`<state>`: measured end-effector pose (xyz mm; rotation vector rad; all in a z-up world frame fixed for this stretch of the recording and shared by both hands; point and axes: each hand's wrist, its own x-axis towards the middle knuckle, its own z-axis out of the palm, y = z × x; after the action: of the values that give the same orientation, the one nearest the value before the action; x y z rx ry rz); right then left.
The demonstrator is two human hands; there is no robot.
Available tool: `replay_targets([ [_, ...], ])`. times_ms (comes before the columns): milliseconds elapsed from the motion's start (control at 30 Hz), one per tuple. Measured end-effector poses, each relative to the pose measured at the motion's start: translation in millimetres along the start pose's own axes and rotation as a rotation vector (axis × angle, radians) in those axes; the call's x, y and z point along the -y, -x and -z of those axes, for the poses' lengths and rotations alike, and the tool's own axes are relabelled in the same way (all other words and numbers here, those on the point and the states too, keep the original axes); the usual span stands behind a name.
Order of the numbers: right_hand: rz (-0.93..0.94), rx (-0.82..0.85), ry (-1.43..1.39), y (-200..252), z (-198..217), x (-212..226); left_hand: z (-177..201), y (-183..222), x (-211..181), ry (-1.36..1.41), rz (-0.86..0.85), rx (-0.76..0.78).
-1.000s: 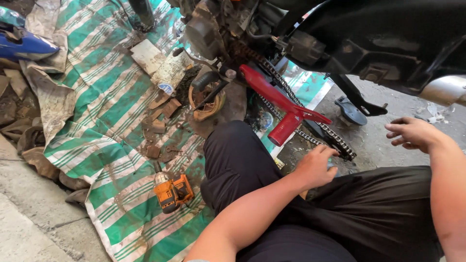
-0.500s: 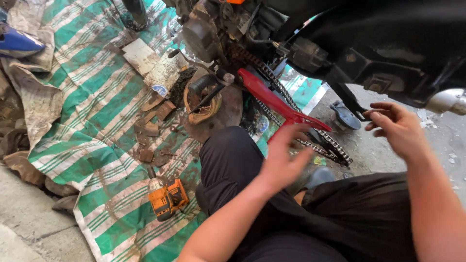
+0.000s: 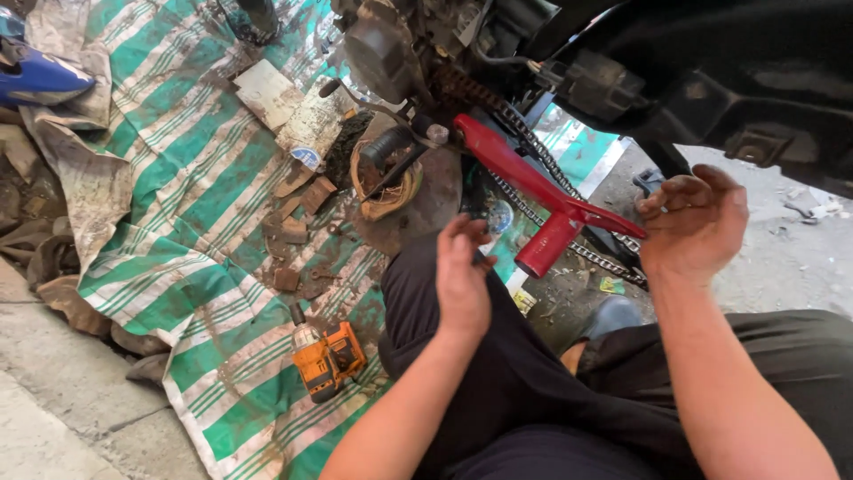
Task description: Removing, cleaning, and inspecting a motorcycle chain and its master link using a rag and wire brush.
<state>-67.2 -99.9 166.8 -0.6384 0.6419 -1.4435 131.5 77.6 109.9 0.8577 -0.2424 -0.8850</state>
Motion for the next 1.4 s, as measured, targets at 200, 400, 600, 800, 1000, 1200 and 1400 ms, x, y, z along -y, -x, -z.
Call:
replay_targets([
  [200, -0.229, -0.352, -0.185, 14.1, -52.5, 4.9, -51.8, -9.4, 6.3, -0.238, 0.087, -0.133],
  [400, -0.247, -0.353, -0.084, 7.4, -50.8, 0.1, -44.5, -24.5, 34.2, -0.424, 0.153, -0.201],
  [600, -0.283, -0.24, -0.048, 0.4, -29.8, -3.4, -45.1, -21.0, 55.6, -0.474, 0.062, -0.081],
  [800, -0.351, -0.1, 0.063, -14.5, -17.3, 0.0, -61.3, -23.5, 47.2, -0.68, 0.119, -0.109],
  [1000, -0.267, 0.101, 0.408, -18.3, -9.7, 10.8, -69.8, -29.0, 42.9, -0.634, 0.31, -0.205],
  [1200, -0.291, -0.001, 0.269, -15.9, -18.8, 12.0, -102.5, -28.7, 25.6, -0.465, 0.439, -0.394],
  [1400, -0.159, 0.015, 0.093, -22.1, 7.2, -5.9, -89.1, -20.4, 38.8, -0.333, 0.384, -0.328],
])
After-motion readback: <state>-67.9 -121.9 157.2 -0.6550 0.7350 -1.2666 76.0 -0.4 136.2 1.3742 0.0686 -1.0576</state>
